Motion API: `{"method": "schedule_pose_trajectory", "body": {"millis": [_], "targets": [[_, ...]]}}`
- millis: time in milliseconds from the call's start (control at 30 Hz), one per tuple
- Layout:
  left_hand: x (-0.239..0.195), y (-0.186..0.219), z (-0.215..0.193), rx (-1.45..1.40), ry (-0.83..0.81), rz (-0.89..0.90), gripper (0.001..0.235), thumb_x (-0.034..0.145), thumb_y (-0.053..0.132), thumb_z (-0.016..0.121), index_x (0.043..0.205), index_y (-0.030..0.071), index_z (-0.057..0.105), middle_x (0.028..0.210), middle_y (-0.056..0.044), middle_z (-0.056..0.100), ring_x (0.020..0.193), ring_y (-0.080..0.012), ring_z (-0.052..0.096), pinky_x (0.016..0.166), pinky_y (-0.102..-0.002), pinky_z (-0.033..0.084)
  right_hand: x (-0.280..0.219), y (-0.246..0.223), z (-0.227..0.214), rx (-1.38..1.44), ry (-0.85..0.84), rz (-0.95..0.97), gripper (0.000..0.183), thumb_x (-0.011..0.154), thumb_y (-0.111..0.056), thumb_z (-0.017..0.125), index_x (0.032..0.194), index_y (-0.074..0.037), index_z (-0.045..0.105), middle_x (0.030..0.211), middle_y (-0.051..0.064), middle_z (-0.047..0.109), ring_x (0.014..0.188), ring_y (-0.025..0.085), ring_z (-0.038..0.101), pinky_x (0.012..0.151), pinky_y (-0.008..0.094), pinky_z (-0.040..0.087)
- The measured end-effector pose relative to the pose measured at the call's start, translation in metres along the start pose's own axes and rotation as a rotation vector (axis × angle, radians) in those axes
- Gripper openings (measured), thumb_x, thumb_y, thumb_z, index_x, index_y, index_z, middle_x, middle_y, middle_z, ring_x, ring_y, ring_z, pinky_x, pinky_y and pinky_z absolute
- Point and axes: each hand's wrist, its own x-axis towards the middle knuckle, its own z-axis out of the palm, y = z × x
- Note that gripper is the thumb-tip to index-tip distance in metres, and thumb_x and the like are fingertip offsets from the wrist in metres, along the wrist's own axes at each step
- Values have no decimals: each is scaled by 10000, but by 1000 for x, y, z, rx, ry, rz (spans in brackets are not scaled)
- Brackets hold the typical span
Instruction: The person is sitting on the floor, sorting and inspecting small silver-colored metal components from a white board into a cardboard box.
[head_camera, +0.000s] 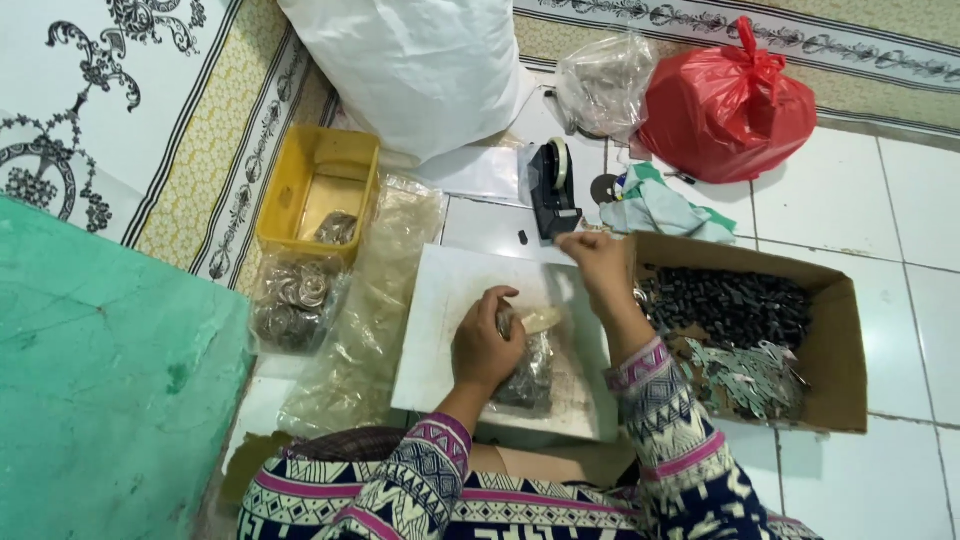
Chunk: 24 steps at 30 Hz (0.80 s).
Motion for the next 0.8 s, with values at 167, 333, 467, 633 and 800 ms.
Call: {"method": "schedule_pose_trajectory", "body": {"millis": [167, 333, 467, 633, 800], "targets": [[0, -2, 0, -129, 7, -56, 384, 862, 100, 651, 1221, 219, 583, 916, -82, 715, 811, -314, 717, 773, -451, 570, -79, -7, -17, 99, -194, 107, 208, 844, -207, 803, 953, -31, 791, 776, 75, 608, 725, 144, 454, 632, 268, 370], [-1, -5, 0, -200, 4, -76, 394, 867, 134, 673, 1239, 224, 575, 975, -108, 722, 859, -355, 715, 795, -482, 564, -113, 1, -23, 235, -304, 269, 173, 848, -152, 789, 900, 10, 756, 644, 29, 551, 577, 101, 471, 519, 207, 353], [-1, -5, -1, -228, -4, -61, 411, 865, 95, 675, 1245, 212, 568, 978, -109, 717, 853, -354, 735, 800, -466, 577, -115, 23, -12, 324, -300, 340, 193, 864, -155, 788, 949, 16, 759, 614, 33, 527, 484, 85, 463, 433, 201, 351], [0, -7, 2, -200, -2, -59, 422, 865, 97, 679, 1251, 224, 563, 992, -96, 718, 898, -357, 740, 818, -476, 583, -109, 41, 2, 278, -239, 333, 198, 864, -192, 807, 961, -22, 780, 648, 25, 599, 515, 86, 537, 445, 197, 391], [0, -7, 2, -176, -11, -29, 405, 890, 112, 671, 1261, 229, 560, 997, -87, 721, 912, -373, 735, 818, -496, 591, -115, 50, 8, 65, -82, 89, 200, 846, -187, 837, 1016, -82, 826, 687, 82, 650, 641, 133, 590, 561, 264, 471]]}}
